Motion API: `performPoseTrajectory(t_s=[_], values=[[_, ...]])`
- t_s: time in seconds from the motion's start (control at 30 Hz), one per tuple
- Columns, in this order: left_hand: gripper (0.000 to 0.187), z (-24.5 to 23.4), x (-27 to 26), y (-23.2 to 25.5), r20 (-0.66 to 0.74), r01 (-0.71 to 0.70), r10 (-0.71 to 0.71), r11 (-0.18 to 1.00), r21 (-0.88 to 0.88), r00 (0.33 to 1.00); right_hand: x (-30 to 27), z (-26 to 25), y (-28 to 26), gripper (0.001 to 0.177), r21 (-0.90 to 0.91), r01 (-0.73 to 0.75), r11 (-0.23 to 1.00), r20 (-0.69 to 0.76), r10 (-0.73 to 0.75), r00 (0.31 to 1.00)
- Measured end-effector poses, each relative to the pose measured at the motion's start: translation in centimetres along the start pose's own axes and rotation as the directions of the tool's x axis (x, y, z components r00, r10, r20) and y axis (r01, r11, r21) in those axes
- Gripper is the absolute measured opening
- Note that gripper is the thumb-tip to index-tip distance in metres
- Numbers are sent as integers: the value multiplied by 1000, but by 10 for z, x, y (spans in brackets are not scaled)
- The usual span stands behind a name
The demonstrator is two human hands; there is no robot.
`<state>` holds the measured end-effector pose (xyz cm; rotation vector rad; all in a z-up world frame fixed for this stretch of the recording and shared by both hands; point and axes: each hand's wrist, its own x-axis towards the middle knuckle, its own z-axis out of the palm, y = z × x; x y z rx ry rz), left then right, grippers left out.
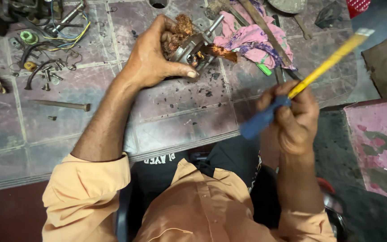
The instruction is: Repairing a small electric motor on a workbench using various tools.
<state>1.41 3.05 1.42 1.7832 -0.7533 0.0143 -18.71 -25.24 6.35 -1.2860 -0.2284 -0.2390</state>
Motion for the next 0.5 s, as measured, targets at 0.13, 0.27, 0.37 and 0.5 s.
performPoseTrajectory(t_s=[0.13, 0.27, 0.37, 0.5], values=[[91, -1, 0, 6, 45, 85, -81, 992, -89, 996, 40, 31, 7, 29, -215, 197, 957, 0, -202, 979], [89, -1, 1, 2, 16, -7, 8, 999, -53, 1000, 65, 58, 2, 30, -595, 341, 728, 146, -320, 936], [89, 0, -1, -1, 32, 7, -3, 993, -115, 999, 71, 69, -7, 33, -685, 431, 587, 215, -402, 890], [88, 1, -1, -6, 28, -34, 39, 989, -143, 999, 75, 72, -4, 32, -659, 532, 531, 227, -535, 814]])
